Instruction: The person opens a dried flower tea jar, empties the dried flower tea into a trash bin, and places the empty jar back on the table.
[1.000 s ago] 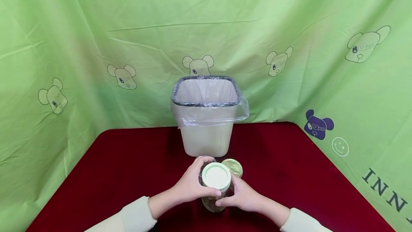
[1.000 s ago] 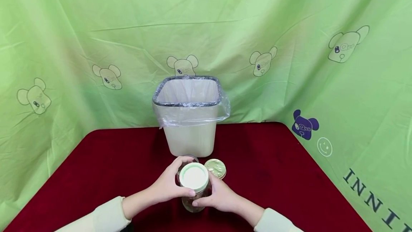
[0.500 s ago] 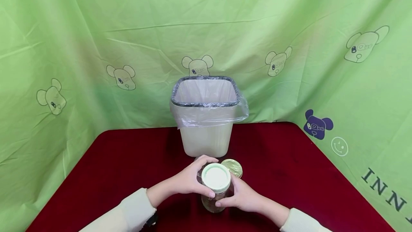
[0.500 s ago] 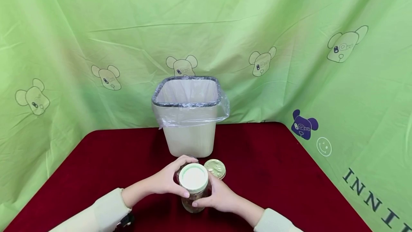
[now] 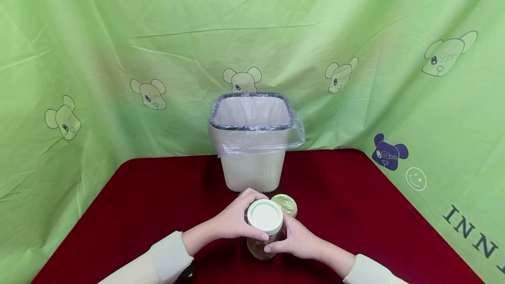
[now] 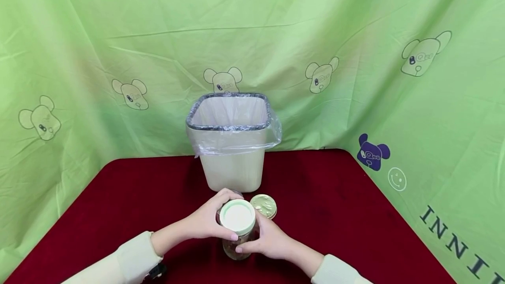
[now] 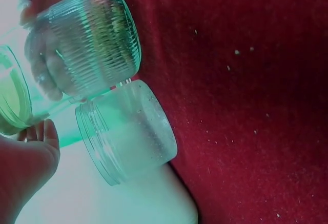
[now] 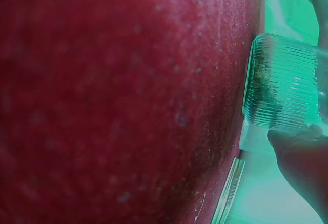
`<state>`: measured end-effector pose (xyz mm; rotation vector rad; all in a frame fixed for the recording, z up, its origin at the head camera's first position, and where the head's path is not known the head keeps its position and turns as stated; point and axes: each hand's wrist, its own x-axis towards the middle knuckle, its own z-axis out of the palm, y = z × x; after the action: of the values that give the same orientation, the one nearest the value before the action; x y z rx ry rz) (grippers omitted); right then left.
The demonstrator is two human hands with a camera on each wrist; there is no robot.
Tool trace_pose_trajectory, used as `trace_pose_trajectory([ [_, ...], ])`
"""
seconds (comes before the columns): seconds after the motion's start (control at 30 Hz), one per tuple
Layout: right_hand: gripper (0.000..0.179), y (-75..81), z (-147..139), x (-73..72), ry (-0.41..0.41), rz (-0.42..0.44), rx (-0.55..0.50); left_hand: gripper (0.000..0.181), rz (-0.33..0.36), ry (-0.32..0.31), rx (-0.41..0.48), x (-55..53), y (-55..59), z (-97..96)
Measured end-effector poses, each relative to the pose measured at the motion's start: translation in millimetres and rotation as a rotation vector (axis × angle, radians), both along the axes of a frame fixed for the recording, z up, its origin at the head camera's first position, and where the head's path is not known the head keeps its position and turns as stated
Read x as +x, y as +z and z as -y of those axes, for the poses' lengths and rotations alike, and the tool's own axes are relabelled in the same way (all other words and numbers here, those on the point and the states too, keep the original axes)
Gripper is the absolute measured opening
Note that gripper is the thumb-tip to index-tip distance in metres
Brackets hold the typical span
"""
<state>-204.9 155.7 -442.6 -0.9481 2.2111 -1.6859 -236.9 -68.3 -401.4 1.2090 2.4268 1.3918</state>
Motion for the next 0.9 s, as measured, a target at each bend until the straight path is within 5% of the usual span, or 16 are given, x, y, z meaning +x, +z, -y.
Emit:
trace_pose_trajectory([
  [0.47,0.076,0.1,0,-0.3,0.005,-0.004,-0.003,0.068,-0.090,0.181,0.029,17.6,-2.0,-6.4],
  [0.9,0.080,-0.4,0,0.0,-0.004,0.018,0.009,0.070,-0.136,0.222,0.044,17.3,6.8,-6.8],
])
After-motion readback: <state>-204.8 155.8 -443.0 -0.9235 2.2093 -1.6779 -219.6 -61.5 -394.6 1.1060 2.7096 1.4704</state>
